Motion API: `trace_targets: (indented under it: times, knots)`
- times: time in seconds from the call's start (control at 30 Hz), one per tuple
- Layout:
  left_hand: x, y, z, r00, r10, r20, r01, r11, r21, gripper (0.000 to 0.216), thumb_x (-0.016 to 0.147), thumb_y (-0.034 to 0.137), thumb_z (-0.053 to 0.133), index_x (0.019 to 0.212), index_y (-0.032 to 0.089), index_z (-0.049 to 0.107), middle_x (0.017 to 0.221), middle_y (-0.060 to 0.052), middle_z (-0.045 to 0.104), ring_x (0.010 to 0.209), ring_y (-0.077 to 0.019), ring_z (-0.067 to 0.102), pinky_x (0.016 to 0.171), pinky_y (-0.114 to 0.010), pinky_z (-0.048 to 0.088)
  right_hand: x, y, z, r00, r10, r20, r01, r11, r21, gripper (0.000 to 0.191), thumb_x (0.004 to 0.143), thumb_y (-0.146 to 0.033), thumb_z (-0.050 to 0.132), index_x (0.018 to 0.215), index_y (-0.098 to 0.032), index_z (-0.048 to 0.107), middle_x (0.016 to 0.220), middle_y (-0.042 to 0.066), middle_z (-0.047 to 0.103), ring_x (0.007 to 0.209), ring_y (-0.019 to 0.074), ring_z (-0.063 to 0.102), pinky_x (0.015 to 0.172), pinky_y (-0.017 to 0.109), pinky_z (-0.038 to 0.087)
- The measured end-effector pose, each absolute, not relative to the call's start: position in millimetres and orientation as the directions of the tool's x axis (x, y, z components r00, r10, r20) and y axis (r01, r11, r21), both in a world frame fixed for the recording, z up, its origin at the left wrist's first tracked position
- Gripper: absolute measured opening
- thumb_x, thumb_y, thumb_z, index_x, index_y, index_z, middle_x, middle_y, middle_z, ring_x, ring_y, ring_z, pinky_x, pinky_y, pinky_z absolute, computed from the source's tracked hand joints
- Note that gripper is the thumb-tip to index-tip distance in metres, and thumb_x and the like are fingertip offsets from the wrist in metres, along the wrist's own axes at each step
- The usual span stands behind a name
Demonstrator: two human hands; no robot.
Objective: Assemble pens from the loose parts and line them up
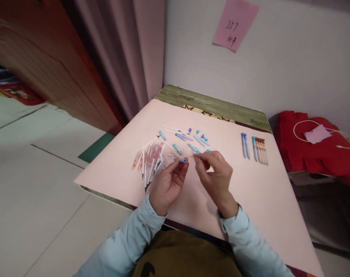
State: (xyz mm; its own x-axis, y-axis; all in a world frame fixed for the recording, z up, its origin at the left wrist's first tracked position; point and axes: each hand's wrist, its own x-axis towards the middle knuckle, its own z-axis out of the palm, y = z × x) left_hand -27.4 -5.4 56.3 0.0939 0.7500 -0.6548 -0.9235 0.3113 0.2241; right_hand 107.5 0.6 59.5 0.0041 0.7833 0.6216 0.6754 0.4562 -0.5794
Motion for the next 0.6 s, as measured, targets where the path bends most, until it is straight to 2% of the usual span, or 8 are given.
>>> trace_targets:
  times: [0.13, 0.43, 0.53, 0.6]
  knots:
    - [-12, -9, 54, 0.126, 0.772, -0.623, -0.911, 0.338, 0.234, 0.021, 0.091, 0.003, 0.052, 0.076, 0.008, 0.066, 0.075, -0.008, 0.073, 0.069, -0.0125, 0.071, 0.07, -0.021, 0.06, 110, -27, 56, -0.019, 0.751, 0.659, 0.716, 0.471, -0.515, 0.016, 0.092, -0.024, 0.058, 0.096, -0.022, 0.073, 0.083, 0.004, 0.068, 0.063, 0.0108, 0.061, 0.061, 0.022, 0.051]
    - [7, -22, 47, 0.112, 0.766, -0.633, -0.896, 0.353, 0.268, 0.019, 0.088, 0.001, 0.055, 0.075, 0.01, 0.065, 0.074, -0.007, 0.072, 0.068, -0.0118, 0.07, 0.068, -0.02, 0.059, 129, -33, 39, -0.122, 0.744, 0.657, 0.828, 0.441, -0.346, 0.02, 0.094, -0.023, 0.055, 0.101, -0.021, 0.073, 0.087, 0.007, 0.071, 0.077, 0.0155, 0.067, 0.068, 0.025, 0.052]
    - [10, -23, 42, 0.121, 0.754, -0.645, -0.893, 0.367, 0.261, 0.018, 0.088, 0.001, 0.055, 0.075, 0.011, 0.065, 0.073, -0.006, 0.072, 0.067, -0.0114, 0.07, 0.067, -0.02, 0.06, 131, -38, 34, -0.13, 0.769, 0.626, 0.824, 0.435, -0.364, 0.022, 0.095, -0.024, 0.053, 0.103, -0.021, 0.073, 0.088, 0.007, 0.071, 0.077, 0.0154, 0.068, 0.069, 0.025, 0.052]
    - [12, -24, 40, 0.126, 0.745, -0.655, -0.888, 0.379, 0.261, 0.018, 0.088, 0.001, 0.055, 0.075, 0.01, 0.064, 0.073, -0.007, 0.072, 0.066, -0.0114, 0.07, 0.067, -0.019, 0.06, 134, -40, 33, -0.117, 0.778, 0.617, 0.79, 0.45, -0.417, 0.022, 0.095, -0.024, 0.053, 0.105, -0.021, 0.073, 0.089, 0.007, 0.071, 0.077, 0.0145, 0.067, 0.068, 0.024, 0.052]
